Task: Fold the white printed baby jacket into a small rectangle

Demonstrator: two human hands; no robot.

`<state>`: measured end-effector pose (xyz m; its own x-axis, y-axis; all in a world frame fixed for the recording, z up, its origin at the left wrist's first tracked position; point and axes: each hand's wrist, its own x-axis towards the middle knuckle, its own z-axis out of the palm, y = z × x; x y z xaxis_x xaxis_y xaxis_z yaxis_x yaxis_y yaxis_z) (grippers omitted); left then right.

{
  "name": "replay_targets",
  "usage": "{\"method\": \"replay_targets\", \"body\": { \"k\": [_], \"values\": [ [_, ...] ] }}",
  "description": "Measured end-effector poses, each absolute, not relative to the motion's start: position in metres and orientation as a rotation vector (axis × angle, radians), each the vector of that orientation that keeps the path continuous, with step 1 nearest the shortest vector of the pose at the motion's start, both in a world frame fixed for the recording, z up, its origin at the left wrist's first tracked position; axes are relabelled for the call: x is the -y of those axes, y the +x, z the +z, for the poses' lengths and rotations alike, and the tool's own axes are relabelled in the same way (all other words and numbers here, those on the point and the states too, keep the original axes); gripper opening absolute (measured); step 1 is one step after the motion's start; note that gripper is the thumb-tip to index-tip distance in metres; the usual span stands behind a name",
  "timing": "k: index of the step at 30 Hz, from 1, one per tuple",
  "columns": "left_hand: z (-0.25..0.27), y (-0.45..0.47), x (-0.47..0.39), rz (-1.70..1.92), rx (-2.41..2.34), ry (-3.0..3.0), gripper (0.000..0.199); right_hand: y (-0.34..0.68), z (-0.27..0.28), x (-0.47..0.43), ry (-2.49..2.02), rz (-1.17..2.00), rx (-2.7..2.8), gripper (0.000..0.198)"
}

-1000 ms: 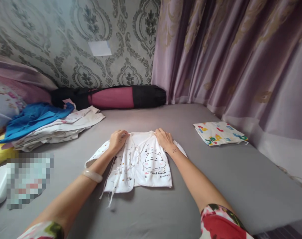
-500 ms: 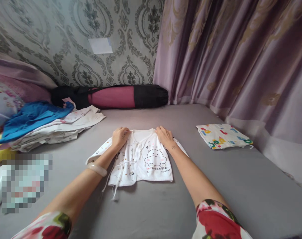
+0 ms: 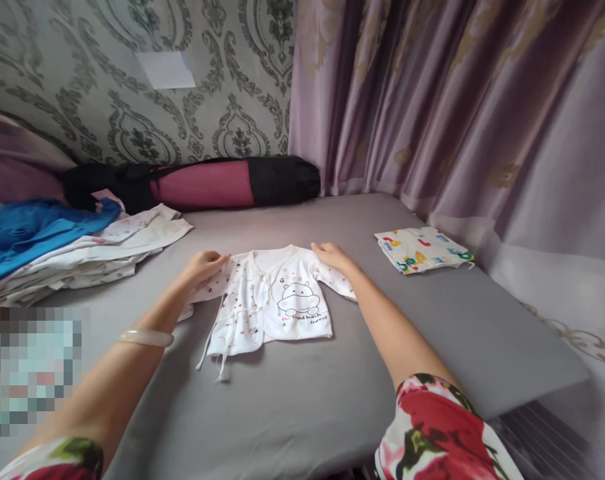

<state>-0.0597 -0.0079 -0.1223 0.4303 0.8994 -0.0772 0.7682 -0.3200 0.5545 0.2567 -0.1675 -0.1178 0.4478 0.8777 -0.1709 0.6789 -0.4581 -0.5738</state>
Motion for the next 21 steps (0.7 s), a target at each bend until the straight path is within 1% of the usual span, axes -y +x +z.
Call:
{"method": "replay_targets", "body": {
  "k": [4, 8, 13, 16, 21],
  "values": [
    [-0.108, -0.089, 0.007, 0.289, -1.404, 1.974, 0.048, 0.275, -0.112, 0.192, -2.174, 0.897, 1.07, 0.045],
    [-0.098, -0.111, 0.01, 0.259, -1.358, 1.896, 0.051, 0.289, -0.111, 0.216, -2.159, 0.985, 1.003, 0.041],
    [-0.096, -0.133, 0.013, 0.157, -1.304, 1.919, 0.054, 0.306, -0.117, 0.242, -2.079, 1.13, 1.017, 0.05],
    [-0.095, -0.147, 0.015, 0.074, -1.236, 1.93, 0.055, 0.312, -0.113, 0.256, -2.056, 1.15, 1.091, 0.054],
    [-0.091, -0.167, 0.016, 0.021, -1.165, 1.917, 0.048, 0.314, -0.094, 0.271, -2.081, 1.175, 1.179, 0.058]
  ]
}}
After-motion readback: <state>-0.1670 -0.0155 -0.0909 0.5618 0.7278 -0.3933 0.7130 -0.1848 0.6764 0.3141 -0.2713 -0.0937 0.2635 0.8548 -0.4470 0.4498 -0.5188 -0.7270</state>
